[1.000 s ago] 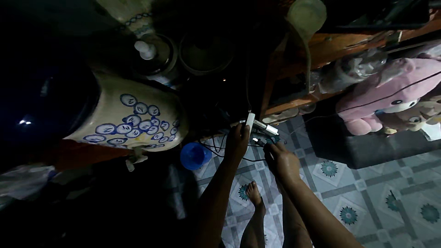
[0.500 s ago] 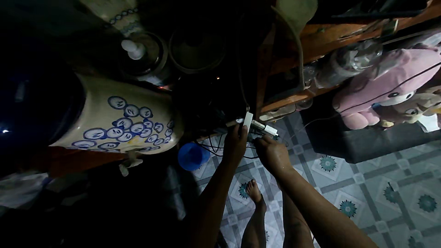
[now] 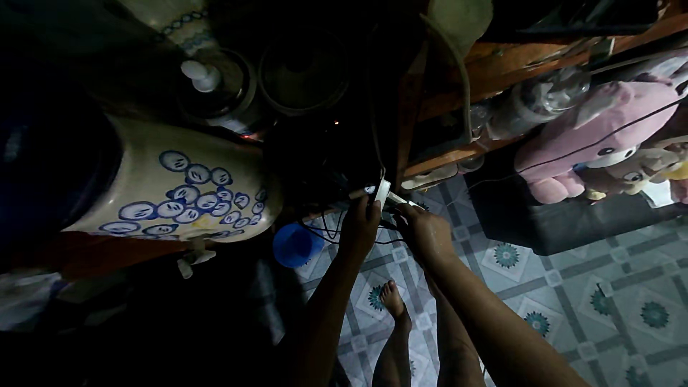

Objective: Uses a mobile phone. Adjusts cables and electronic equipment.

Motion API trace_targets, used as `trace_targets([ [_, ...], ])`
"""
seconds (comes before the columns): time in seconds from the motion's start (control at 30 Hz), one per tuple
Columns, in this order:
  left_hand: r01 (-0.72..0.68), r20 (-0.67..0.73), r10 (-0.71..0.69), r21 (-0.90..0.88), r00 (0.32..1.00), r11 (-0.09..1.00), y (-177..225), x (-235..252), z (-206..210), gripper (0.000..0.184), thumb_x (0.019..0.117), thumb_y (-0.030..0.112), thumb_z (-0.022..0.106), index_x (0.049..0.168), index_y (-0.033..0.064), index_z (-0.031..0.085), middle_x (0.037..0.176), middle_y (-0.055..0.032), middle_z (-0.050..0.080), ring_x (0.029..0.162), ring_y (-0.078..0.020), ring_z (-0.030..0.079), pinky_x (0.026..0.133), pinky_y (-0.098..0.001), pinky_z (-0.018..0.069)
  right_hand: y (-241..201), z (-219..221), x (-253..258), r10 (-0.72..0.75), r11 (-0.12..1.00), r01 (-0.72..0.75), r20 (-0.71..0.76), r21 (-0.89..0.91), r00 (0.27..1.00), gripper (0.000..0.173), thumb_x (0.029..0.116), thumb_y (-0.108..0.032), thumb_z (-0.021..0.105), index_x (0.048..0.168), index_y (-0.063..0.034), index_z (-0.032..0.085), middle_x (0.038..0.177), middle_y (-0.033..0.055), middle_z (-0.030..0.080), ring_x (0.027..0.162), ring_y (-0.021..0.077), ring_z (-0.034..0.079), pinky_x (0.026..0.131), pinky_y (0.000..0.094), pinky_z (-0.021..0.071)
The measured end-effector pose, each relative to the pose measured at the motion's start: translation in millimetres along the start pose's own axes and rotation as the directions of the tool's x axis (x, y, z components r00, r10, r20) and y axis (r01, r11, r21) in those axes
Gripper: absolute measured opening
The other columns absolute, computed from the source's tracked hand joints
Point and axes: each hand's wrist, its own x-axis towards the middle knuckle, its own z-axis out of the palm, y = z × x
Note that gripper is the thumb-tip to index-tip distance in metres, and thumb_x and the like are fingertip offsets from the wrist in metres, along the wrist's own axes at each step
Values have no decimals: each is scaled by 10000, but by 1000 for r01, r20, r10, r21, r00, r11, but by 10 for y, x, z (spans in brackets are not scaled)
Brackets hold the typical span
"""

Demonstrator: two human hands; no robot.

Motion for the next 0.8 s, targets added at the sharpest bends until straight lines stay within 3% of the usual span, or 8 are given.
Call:
trace_targets([
  [0.17,15,-18,-15,-16,1000,1000,26,-28,1,361,1098,276,461,1264,1,624,1050,-186,662,913,-297,659,845,-508,540,-55,64,16,72,997,-73,72,21,995,189,1008,-256,637,1028,-99,741,822,128,733,739,346,729,621,546,567],
  [0.27,30,-19,-31,-22,999,999,8,-32,8,378,1094,291,466,1317,22,611,1135,-192,662,976,-303,664,888,-516,539,-80,12,28,150,987,-158,230,19,962,233,1039,-304,589,1126,-137,725,885,133,746,840,358,735,710,569,565],
  [0.43,39,37,-38,-5,999,999,3,-41,-48,408,1093,311,468,1337,13,605,1165,-200,652,997,-306,660,908,-518,532,35,43,-13,11,1000,-11,61,-1,998,192,1018,-236,608,1065,-130,761,792,114,734,708,338,727,598,543,565],
  [0.57,43,29,-42,-23,999,999,34,-41,-42,408,1091,300,479,1343,4,600,1205,-205,643,1038,-314,652,935,-519,524,2,34,-50,47,999,-49,153,6,987,214,1034,-258,590,1094,-113,735,819,141,736,763,369,733,658,574,567],
  [0.67,43,45,-41,-31,998,999,63,-41,-49,411,1089,313,484,1354,19,596,1209,-200,648,1052,-315,654,942,-529,519,44,18,-32,46,999,-46,82,-1,996,199,1021,-229,595,1068,-129,761,788,131,732,714,360,728,607,568,566],
  [0.8,53,29,-51,-46,998,998,81,-35,-14,411,1090,316,477,1336,13,609,1175,-204,658,1024,-315,660,920,-529,528,15,-58,-68,69,998,-70,154,5,986,203,1030,-251,595,1067,-103,729,800,143,731,757,371,732,658,570,565],
])
